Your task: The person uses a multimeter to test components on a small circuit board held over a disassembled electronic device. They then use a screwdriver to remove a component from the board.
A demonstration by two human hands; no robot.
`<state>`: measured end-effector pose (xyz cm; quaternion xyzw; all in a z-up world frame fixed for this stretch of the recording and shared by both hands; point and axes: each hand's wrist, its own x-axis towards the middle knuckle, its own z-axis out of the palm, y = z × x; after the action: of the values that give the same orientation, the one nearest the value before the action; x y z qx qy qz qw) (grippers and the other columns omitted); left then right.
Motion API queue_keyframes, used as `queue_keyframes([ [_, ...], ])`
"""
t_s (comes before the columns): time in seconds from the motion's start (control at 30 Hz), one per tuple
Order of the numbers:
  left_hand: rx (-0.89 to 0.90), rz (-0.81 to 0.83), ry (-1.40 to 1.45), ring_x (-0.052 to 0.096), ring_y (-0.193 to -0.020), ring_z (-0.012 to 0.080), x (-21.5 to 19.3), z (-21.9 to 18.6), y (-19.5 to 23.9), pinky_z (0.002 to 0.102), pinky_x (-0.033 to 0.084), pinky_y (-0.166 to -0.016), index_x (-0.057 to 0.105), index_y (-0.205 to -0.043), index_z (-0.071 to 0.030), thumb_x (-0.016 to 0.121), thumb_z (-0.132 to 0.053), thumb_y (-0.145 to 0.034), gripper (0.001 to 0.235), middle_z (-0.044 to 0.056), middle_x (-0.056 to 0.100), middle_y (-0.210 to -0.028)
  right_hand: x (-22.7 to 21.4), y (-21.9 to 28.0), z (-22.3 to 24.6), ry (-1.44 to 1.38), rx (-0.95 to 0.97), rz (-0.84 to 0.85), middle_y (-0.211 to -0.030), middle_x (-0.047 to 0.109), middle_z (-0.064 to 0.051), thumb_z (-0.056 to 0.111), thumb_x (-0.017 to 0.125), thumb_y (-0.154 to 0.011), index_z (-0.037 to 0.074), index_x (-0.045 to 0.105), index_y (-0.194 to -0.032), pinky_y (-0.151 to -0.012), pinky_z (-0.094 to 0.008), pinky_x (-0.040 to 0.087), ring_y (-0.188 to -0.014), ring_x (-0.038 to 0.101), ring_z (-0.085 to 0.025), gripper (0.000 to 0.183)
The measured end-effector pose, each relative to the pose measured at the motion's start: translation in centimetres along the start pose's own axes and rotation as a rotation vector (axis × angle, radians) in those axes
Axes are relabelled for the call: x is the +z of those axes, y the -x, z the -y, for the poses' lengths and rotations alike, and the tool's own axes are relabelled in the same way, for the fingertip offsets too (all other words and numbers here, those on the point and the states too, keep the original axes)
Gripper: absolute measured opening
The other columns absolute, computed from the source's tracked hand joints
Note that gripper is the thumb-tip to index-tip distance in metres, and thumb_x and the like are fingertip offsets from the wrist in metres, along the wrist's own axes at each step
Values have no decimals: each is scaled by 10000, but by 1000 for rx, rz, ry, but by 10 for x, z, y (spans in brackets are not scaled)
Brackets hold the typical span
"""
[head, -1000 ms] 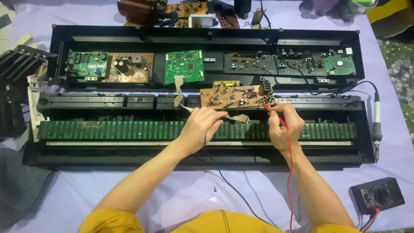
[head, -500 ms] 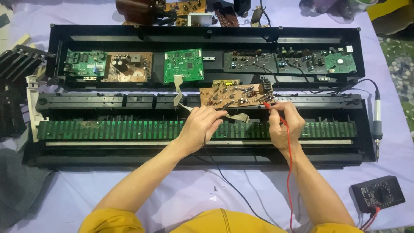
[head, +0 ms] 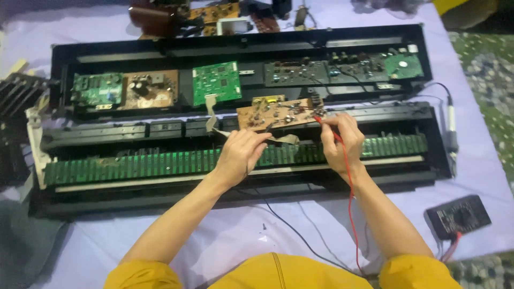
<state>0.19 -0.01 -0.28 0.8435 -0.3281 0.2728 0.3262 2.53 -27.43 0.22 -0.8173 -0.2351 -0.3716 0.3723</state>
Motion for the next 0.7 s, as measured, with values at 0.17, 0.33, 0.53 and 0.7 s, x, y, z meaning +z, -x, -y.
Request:
queue_keyframes([
  [0.17, -1, -56, 44, 669, -820, 257, -7, -9, -5, 339, 496, -754, 725, -1166, -111, 675, -125, -991, 182, 47, 695, -913, -31, -16, 14, 41, 13, -49, -867, 709, -104, 8, 668, -1010, 41, 720, -1025, -830, -416, 554, -830, 698, -344, 63],
  [0.33, -32, -92, 125, 649, -781, 247, -12, -34, -12, 328, 505, -750, 736, -1107, -136, 695, -136, -993, 121, 18, 686, -874, -94, -9, 10, 163, 31, -29, -925, 725, -150, -26, 704, -1001, 22, 711, -1036, -824, -466, 554, -899, 697, -406, 60],
  [0.53, 128, -2, 280, 675, -952, 302, 2, -90, -30, 393, 526, -867, 702, -1207, -109, 629, -122, -1013, 207, 78, 709, -1016, -202, 61, -42, 425, 163, 146, -1068, 674, -199, -110, 658, -968, 9, 647, -1252, -938, -499, 515, -1014, 660, -430, 308],
  [0.7, 292, 283, 343, 603, -958, 228, 66, -152, -40, 376, 427, -925, 641, -1261, -49, 608, -125, -972, 300, 71, 640, -1029, -251, 126, -72, 686, 410, 196, -1059, 685, -214, -158, 601, -823, -36, 653, -1282, -861, -477, 506, -963, 622, -395, 478],
])
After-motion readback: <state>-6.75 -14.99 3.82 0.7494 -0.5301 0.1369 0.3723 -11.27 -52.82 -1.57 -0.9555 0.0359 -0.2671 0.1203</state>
